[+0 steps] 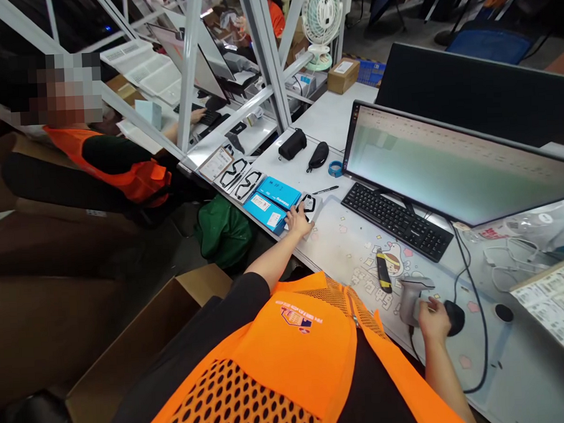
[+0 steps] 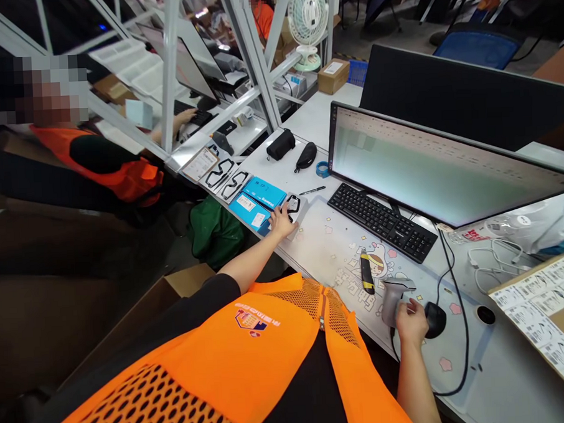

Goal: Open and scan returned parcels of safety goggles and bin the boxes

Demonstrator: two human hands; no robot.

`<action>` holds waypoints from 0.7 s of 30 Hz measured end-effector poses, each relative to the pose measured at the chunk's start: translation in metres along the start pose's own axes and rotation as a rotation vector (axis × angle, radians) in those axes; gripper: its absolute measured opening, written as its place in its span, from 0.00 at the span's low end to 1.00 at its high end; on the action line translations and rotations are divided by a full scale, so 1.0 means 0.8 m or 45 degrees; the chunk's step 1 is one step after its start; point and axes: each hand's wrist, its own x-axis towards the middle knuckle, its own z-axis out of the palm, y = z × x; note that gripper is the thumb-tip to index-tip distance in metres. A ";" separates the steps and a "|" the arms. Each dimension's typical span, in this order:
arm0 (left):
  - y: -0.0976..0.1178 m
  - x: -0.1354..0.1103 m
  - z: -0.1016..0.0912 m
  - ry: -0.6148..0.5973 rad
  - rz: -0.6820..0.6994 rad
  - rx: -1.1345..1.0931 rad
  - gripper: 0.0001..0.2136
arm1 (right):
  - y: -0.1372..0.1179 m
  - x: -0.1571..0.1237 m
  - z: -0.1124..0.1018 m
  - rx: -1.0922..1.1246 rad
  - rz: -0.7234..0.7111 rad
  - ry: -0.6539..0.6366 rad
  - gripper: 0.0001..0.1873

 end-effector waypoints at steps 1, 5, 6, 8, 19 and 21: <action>0.001 -0.001 -0.002 -0.019 -0.006 0.001 0.47 | -0.002 -0.002 0.000 -0.037 0.000 0.015 0.29; 0.004 -0.013 -0.005 -0.081 0.022 0.037 0.49 | -0.007 -0.011 0.007 -0.113 -0.037 0.057 0.34; 0.005 -0.019 -0.004 -0.103 0.042 0.051 0.49 | -0.007 -0.013 0.010 -0.134 -0.042 0.062 0.35; 0.009 -0.034 -0.001 -0.156 0.095 0.080 0.51 | -0.006 -0.015 0.015 -0.163 -0.040 0.046 0.37; 0.034 -0.092 0.022 -0.229 0.219 0.094 0.50 | -0.004 -0.015 0.042 -0.113 -0.042 -0.062 0.37; 0.035 -0.094 0.022 -0.250 0.191 0.076 0.50 | -0.005 -0.016 0.045 -0.112 -0.039 -0.061 0.37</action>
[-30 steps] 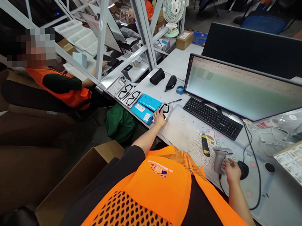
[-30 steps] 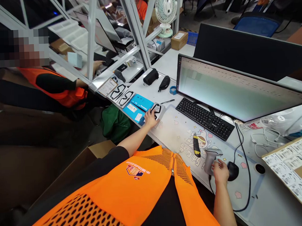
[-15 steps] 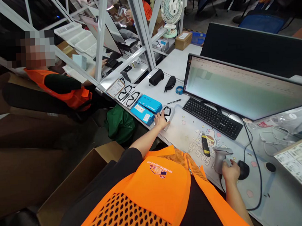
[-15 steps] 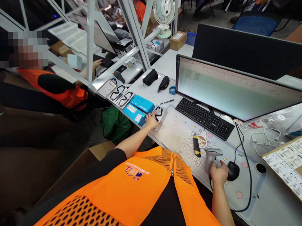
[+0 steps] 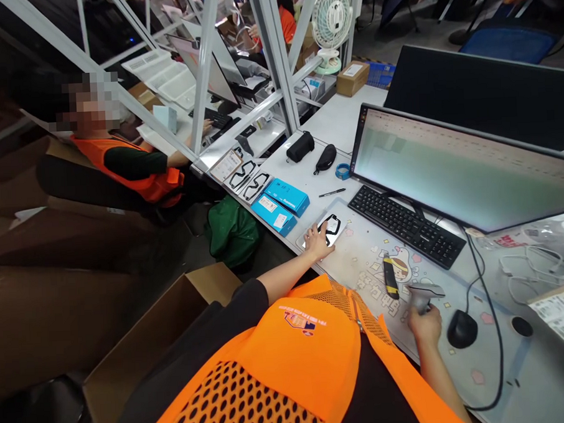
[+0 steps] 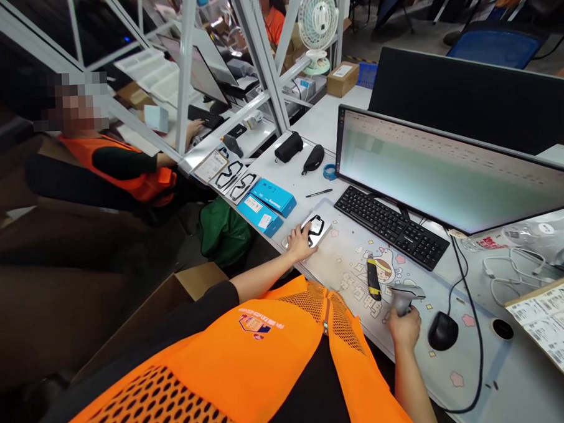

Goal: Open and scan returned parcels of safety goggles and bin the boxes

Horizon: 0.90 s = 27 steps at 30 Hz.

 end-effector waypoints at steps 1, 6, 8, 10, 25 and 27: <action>0.001 0.000 0.000 -0.011 -0.014 -0.010 0.50 | -0.001 0.000 0.001 -0.003 0.008 0.001 0.38; 0.001 0.004 0.003 -0.034 -0.036 -0.025 0.52 | -0.010 -0.003 0.005 -0.009 0.029 0.012 0.41; 0.000 0.006 0.003 -0.038 -0.022 -0.041 0.53 | -0.017 -0.005 0.005 -0.014 0.037 0.001 0.43; -0.001 0.006 0.003 -0.038 -0.006 -0.071 0.53 | -0.025 -0.007 0.003 -0.035 0.055 -0.011 0.44; -0.013 -0.003 0.010 -0.631 -0.294 -1.891 0.40 | -0.069 -0.018 -0.016 -0.105 0.201 -0.108 0.46; -0.010 -0.007 0.011 -0.714 -0.316 -1.991 0.36 | -0.074 -0.018 -0.019 -0.109 0.218 -0.118 0.47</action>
